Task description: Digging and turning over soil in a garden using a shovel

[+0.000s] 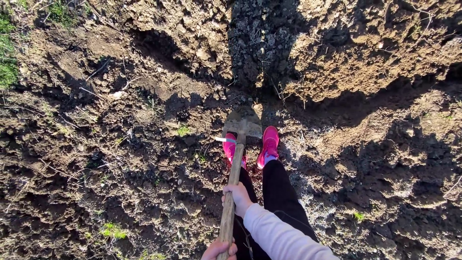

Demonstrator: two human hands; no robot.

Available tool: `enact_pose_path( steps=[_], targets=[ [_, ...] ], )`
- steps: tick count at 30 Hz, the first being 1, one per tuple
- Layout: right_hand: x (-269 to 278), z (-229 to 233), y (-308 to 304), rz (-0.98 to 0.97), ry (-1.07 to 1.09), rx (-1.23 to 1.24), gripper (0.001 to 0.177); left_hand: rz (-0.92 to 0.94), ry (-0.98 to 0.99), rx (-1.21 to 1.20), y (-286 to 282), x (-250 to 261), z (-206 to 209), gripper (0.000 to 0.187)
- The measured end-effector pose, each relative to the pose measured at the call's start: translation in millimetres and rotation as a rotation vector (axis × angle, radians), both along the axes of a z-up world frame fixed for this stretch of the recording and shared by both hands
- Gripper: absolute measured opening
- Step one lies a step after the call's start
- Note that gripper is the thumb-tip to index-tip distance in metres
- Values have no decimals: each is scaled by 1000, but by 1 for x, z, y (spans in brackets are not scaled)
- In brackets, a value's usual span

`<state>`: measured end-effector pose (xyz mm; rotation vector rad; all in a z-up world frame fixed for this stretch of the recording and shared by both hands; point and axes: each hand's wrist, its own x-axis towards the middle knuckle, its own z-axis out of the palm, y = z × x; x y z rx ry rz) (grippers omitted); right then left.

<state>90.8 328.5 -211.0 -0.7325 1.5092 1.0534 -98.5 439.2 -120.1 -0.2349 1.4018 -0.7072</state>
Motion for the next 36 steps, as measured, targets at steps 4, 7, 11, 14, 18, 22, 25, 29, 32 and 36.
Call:
enact_pose_path(
  steps=[4,7,11,14,18,22,25,29,32,36],
  targets=[
    [3,9,2,18,24,22,31,-25,51,111,-2,12,17,28],
    [13,-4,3,-13,-27,23,20,-12,83,-3,0,19,-1,29],
    [27,-30,-1,65,16,4,33,-61,39,125,-15,77,7,21],
    [43,-53,-3,73,15,-6,29,-71,55,156,-19,104,-6,20],
    [37,-85,-13,3,1,15,35,-98,47,170,-26,110,-22,20],
    [37,-141,-19,122,-4,-15,13,-127,53,169,-33,123,-71,19],
    [40,-156,-24,68,-28,-3,30,-82,-145,101,-37,106,-98,24],
    [63,-241,-33,115,-124,-40,22,-176,-169,160,-44,147,-176,18],
    [66,-292,-30,164,-157,-25,16,-225,-248,152,-36,158,-225,15],
    [62,-277,-32,149,-165,-26,17,-301,-287,176,-34,172,-201,23]
  ],
)
